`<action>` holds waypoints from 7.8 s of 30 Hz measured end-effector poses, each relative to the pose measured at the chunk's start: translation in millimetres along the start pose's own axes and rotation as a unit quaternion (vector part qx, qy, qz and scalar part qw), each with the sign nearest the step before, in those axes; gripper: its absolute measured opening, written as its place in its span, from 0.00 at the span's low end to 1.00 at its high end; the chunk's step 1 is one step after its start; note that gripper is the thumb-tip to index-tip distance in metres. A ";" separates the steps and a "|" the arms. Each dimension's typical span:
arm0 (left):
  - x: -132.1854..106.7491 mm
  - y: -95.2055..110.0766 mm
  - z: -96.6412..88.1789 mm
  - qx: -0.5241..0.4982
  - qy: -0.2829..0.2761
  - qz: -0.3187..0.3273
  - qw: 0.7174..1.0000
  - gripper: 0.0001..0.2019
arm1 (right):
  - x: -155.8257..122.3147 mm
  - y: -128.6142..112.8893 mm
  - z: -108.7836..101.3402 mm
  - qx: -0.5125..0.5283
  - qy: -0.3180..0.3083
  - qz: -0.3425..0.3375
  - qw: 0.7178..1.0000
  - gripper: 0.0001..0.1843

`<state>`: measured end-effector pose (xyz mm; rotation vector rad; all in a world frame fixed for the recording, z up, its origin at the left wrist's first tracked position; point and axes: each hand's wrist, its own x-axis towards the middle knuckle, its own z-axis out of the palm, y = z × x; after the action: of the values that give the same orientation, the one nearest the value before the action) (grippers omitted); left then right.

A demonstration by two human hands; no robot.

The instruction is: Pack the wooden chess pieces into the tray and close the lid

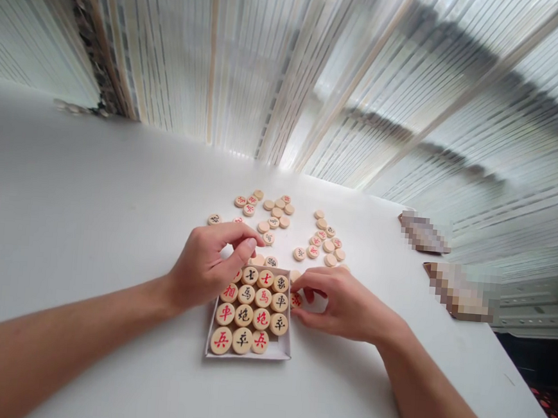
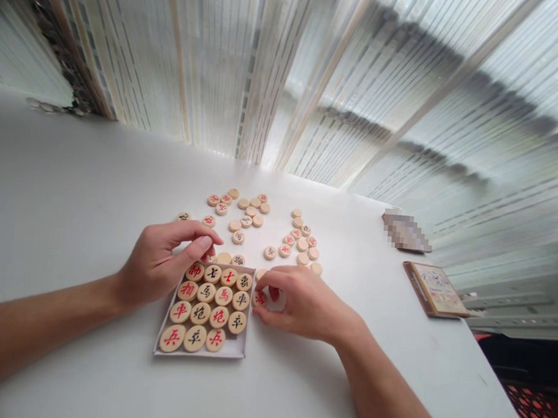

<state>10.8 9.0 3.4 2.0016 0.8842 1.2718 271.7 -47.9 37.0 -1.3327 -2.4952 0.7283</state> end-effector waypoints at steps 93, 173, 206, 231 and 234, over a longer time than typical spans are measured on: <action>3.1 -7.0 3.9 -0.173 -0.004 -0.188 0.967 0.14 | 80.4 -7.7 23.7 0.557 0.176 0.136 0.800 0.23; 2.9 -4.5 4.7 -0.180 0.048 -0.170 0.968 0.13 | 75.6 -6.0 24.8 0.505 0.226 0.069 0.830 0.16; 2.5 -0.5 2.1 -0.150 -0.032 -0.089 0.984 0.13 | 71.6 -14.5 26.5 0.457 0.143 0.090 0.873 0.17; 1.9 -4.4 2.0 -0.110 0.002 -0.009 0.994 0.15 | 71.9 -23.8 15.6 0.531 0.114 0.077 0.836 0.10; 1.9 -3.7 2.0 -0.099 0.002 -0.001 0.995 0.15 | 72.2 -23.6 16.7 0.542 0.110 0.079 0.830 0.10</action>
<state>12.5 12.4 0.7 1.8431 0.7317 1.3100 207.2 -4.7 32.4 -1.0341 -1.3149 1.5714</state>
